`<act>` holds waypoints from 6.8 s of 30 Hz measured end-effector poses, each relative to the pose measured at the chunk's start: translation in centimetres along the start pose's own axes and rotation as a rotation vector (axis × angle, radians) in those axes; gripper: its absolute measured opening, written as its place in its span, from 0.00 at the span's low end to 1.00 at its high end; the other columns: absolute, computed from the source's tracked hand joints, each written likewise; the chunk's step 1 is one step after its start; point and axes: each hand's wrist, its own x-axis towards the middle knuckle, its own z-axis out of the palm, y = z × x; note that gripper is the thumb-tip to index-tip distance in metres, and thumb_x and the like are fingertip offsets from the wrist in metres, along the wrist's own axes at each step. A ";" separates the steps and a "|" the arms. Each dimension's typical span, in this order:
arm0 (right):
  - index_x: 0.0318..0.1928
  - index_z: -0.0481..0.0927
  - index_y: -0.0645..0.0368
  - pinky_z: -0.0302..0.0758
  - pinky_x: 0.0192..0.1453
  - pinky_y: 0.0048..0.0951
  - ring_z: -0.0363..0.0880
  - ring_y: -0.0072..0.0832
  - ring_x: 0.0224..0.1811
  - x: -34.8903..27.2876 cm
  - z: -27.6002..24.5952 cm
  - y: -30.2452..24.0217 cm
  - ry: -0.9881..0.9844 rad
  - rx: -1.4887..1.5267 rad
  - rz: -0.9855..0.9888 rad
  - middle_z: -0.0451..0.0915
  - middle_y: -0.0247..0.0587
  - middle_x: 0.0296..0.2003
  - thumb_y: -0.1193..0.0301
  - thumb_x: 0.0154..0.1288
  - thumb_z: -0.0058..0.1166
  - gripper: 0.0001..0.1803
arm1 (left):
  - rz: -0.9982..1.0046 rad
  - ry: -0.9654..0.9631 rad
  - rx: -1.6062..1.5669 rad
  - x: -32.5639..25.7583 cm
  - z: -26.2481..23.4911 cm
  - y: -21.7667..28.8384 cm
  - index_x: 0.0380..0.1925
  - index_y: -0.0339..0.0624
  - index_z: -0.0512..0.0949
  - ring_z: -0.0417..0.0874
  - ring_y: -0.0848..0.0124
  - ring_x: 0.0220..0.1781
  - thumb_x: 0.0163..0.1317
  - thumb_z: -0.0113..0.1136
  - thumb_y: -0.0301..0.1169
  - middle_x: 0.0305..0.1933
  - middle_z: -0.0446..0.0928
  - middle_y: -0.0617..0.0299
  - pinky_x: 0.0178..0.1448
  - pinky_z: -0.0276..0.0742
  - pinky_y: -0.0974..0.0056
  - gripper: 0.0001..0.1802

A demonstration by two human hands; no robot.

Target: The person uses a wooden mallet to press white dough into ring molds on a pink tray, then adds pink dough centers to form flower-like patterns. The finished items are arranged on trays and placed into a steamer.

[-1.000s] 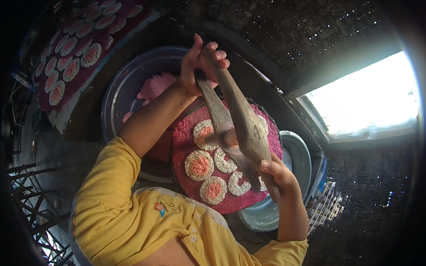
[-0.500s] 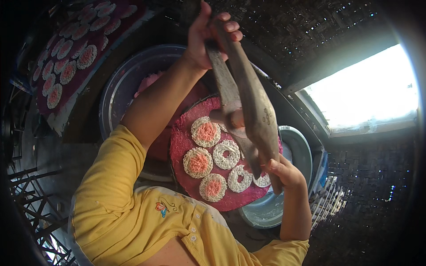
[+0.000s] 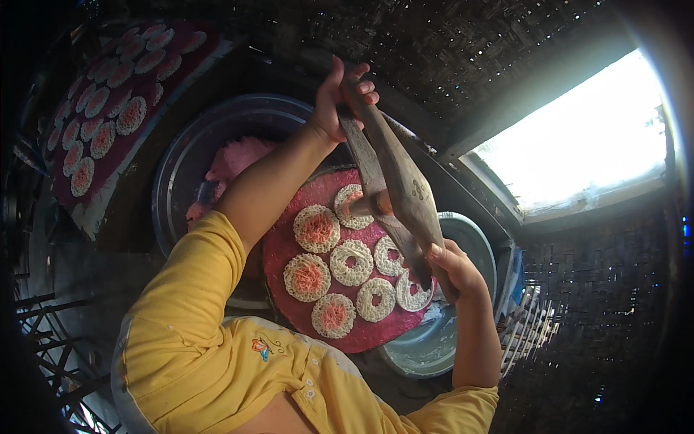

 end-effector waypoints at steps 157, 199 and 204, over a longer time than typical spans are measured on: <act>0.41 0.82 0.61 0.70 0.19 0.26 0.71 0.21 0.13 -1.8 -3.6 0.5 0.609 -0.689 0.084 0.73 0.37 0.13 0.45 0.64 0.42 0.30 | -0.015 0.185 -0.038 2.1 -0.3 -7.5 0.35 0.48 0.75 0.63 0.73 0.14 0.60 0.31 0.67 0.10 0.57 0.72 0.32 0.66 0.62 0.36; 0.41 0.81 0.51 0.76 0.36 0.33 0.79 0.41 0.30 -21.9 18.0 23.5 0.518 -0.790 -0.127 0.80 0.44 0.28 0.63 0.37 0.64 0.24 | -0.169 -0.287 0.294 -25.8 15.4 8.4 0.58 0.40 0.67 0.72 0.65 0.37 0.66 0.35 0.57 0.32 0.70 0.60 0.60 0.67 0.50 0.34; 0.42 0.80 0.54 0.76 0.39 0.35 0.80 0.37 0.35 -16.2 18.7 24.3 0.443 -1.083 -0.242 0.80 0.40 0.32 0.64 0.35 0.62 0.26 | -0.099 -0.227 0.386 -29.3 16.4 11.6 0.57 0.39 0.67 0.72 0.65 0.37 0.66 0.38 0.56 0.32 0.70 0.60 0.60 0.68 0.51 0.33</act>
